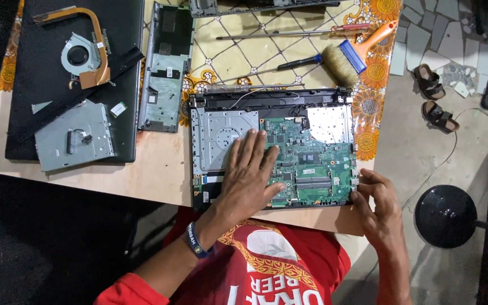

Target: Installing a motherboard into a laptop chassis and securing it with screws using a screwdriver.

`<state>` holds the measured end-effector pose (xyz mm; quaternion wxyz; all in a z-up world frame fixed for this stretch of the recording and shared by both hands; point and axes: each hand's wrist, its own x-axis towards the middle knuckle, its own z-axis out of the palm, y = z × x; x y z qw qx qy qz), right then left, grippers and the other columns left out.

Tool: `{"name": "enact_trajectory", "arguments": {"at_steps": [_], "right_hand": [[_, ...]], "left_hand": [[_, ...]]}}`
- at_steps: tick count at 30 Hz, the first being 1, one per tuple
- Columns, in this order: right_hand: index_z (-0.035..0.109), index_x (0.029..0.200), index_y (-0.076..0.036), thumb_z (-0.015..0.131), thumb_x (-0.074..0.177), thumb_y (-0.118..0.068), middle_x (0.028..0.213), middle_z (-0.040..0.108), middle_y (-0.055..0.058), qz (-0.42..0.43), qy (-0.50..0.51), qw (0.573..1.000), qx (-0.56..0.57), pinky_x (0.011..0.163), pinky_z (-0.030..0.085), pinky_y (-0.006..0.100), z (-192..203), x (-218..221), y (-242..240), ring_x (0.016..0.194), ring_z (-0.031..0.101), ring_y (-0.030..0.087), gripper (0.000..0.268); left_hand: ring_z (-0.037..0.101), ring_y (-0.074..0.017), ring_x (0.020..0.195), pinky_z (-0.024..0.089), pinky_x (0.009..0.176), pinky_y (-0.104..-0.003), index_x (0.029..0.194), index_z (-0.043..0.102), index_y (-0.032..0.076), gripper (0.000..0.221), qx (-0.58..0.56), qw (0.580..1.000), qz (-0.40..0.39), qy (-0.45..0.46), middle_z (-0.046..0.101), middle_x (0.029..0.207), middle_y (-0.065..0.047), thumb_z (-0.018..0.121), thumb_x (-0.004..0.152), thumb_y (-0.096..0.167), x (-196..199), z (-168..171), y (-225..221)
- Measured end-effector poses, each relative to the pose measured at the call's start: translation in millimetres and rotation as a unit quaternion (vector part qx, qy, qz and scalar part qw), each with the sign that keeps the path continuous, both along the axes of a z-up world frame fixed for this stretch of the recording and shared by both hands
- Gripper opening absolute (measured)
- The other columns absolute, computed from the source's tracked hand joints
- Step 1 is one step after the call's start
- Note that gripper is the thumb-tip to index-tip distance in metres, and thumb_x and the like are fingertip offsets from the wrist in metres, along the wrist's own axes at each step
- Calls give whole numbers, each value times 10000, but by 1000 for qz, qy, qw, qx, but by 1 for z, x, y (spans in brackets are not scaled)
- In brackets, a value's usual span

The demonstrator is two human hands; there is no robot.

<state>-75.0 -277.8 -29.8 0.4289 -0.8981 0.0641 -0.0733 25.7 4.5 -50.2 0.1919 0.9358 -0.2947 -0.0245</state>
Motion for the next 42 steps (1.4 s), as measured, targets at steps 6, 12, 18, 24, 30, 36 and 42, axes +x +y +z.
{"name": "enact_trajectory", "arguments": {"at_steps": [6,12,18,24,30,36,42], "right_hand": [[627,924,67,701,872,-7,1424,573,209,-10,23,1000,-3,999,531,434,3,2,1,1260,588,327,117],[685,957,49,699,891,-29,1429,584,154,-47,32,995,77,1059,509,400,0,-1,-2,1336,571,276,103],[720,1088,74,716,949,-39,1321,622,268,-54,1,997,57,1021,544,457,0,2,0,1205,651,430,179],[727,1063,35,754,921,-50,1314,643,221,-46,-2,999,13,981,573,408,-8,3,-4,1183,670,376,167],[730,1084,21,723,960,-108,1269,657,237,-42,3,999,-34,1005,564,495,1,3,-4,1193,661,428,180],[645,1184,118,650,955,20,1338,650,275,-49,-53,992,-105,960,523,444,56,8,27,1197,638,371,249],[663,1163,76,670,925,73,1278,695,240,-6,-140,985,-100,994,538,444,82,22,58,1187,673,351,238]], "left_hand": [[88,-549,1495,2,1191,-700,1504,385,-29,885,23,999,-9,-22,153,1611,-385,658,869,524,0,1,-6],[196,-572,1443,86,1195,-674,1349,521,-39,686,-50,998,29,2,265,1522,-402,695,879,430,2,21,-9],[67,-490,1519,-22,1188,-669,1488,467,61,660,-3,993,24,113,170,1641,-275,611,954,421,3,40,-12],[36,-514,1519,-33,1175,-693,1524,432,80,692,17,993,8,112,154,1672,-232,612,954,428,3,39,-13],[95,-514,1512,38,1183,-673,1519,445,90,708,-12,996,16,85,202,1671,-208,630,942,456,0,35,-7],[439,-408,1379,400,1131,-495,1265,596,-44,424,-240,968,55,-39,465,1485,-241,701,895,135,-6,71,21],[637,-304,1060,531,932,-391,1117,646,-44,261,-306,940,122,-83,652,1169,-165,672,868,27,-15,114,61]]}}
